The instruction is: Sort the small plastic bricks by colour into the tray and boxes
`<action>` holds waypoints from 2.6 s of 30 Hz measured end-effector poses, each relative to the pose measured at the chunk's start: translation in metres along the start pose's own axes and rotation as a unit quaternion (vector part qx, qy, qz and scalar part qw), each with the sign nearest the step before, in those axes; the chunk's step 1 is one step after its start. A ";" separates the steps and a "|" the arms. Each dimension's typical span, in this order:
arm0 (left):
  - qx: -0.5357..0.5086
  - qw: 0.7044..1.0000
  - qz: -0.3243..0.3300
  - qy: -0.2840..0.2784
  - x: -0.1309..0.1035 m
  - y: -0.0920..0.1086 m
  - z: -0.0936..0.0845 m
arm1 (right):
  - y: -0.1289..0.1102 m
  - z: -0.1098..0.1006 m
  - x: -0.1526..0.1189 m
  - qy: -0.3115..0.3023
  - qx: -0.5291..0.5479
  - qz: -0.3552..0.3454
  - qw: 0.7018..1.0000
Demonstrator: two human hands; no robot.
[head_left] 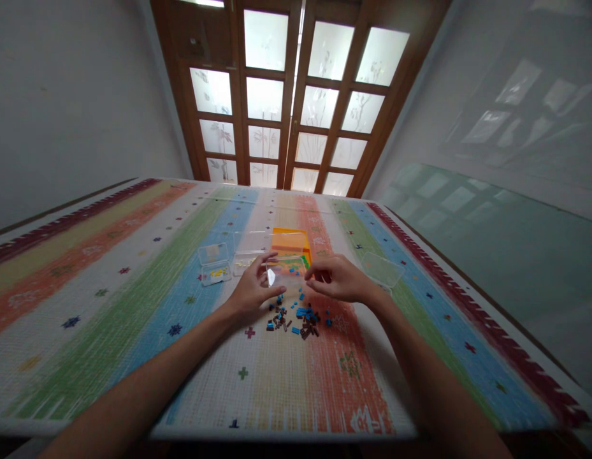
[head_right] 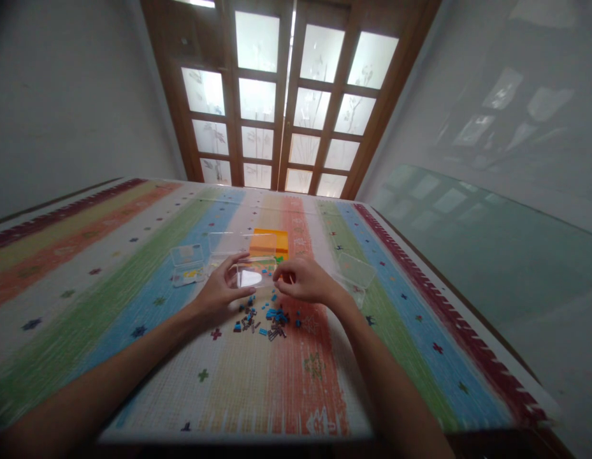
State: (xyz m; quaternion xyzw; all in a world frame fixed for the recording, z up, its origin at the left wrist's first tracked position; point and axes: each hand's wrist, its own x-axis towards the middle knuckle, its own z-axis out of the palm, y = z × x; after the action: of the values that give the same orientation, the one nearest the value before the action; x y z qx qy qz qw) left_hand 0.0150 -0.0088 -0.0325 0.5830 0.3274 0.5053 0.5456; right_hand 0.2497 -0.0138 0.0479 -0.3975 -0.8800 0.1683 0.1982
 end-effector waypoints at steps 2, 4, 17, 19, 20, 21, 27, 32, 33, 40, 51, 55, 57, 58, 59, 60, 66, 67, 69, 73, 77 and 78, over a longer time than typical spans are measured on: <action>0.010 1.000 -0.003 0.015 0.000 0.002 0.000 | 0.001 0.001 -0.004 -0.073 0.002 0.025 0.997; 0.016 1.000 -0.006 0.024 -0.001 0.004 0.000 | 0.003 0.005 -0.006 -0.116 -0.015 0.048 0.992; 0.030 0.999 -0.008 0.032 0.001 0.004 -0.003 | 0.023 0.033 -0.005 -0.114 -0.084 0.037 0.989; 0.030 0.999 -0.011 0.030 0.001 0.004 -0.003 | 0.024 0.035 -0.005 -0.097 -0.087 0.049 0.990; 0.030 0.999 -0.012 0.029 0.001 0.004 -0.003 | 0.024 0.036 -0.004 -0.092 -0.090 0.053 0.990; 0.029 0.999 -0.012 0.028 0.001 0.004 -0.003 | 0.024 0.037 -0.004 -0.089 -0.092 0.056 0.990; 0.029 0.999 0.004 0.027 0.000 0.004 -0.003 | 0.023 0.043 -0.002 -0.103 -0.087 0.070 0.988; 0.026 0.999 0.000 0.024 -0.002 0.005 -0.002 | 0.024 0.044 -0.004 -0.090 -0.086 0.086 0.989; 0.025 0.999 -0.002 0.025 -0.001 0.004 -0.002 | 0.025 0.044 -0.004 -0.085 -0.086 0.087 0.989; 0.033 0.999 0.009 0.028 0.003 0.002 -0.006 | 0.023 0.048 -0.002 -0.086 -0.050 0.087 0.991; 0.050 0.998 0.010 0.030 0.003 0.003 -0.007 | 0.016 0.043 -0.006 -0.109 -0.005 0.043 0.993; 0.048 0.998 0.009 0.029 0.002 0.004 -0.006 | 0.014 0.040 -0.006 -0.113 0.015 0.038 0.993; 0.053 0.998 0.004 0.028 0.001 0.006 -0.005 | 0.010 0.035 -0.006 -0.118 0.054 0.037 0.991; 0.057 0.998 0.003 0.028 0.001 0.006 -0.005 | 0.007 0.032 -0.006 -0.116 0.078 0.038 0.989; 0.058 0.998 0.002 0.029 0.001 0.007 -0.004 | 0.004 0.029 -0.005 -0.110 0.099 0.039 0.988; 0.057 0.998 0.002 0.031 0.001 0.007 -0.004 | 0.002 0.026 -0.003 -0.099 0.117 0.038 0.988; 0.042 0.999 0.008 0.007 0.000 0.005 -0.001 | -0.010 0.021 0.021 0.019 0.083 0.025 0.996; 0.044 0.999 0.011 0.002 0.000 0.005 -0.001 | -0.011 0.023 0.027 0.030 0.053 0.031 0.998; 0.044 0.999 0.010 -0.010 0.000 0.005 -0.001 | -0.013 0.026 0.037 0.038 -0.009 0.049 0.998; 0.027 0.999 0.006 -0.031 0.002 0.003 -0.002 | -0.014 0.033 0.049 0.012 -0.087 0.067 0.994; 0.019 0.999 0.012 -0.037 0.002 0.001 -0.003 | -0.011 0.036 0.048 0.010 -0.096 0.061 0.993; 0.018 0.999 0.010 -0.035 0.002 0.001 -0.003 | -0.011 0.036 0.046 0.019 -0.090 0.056 0.994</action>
State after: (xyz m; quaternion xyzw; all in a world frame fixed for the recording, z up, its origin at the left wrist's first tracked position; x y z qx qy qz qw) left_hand 0.0123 -0.0059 -0.0318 0.6134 0.3113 0.4842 0.5407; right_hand 0.1976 0.0098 0.0315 -0.4656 -0.8639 0.0923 0.1685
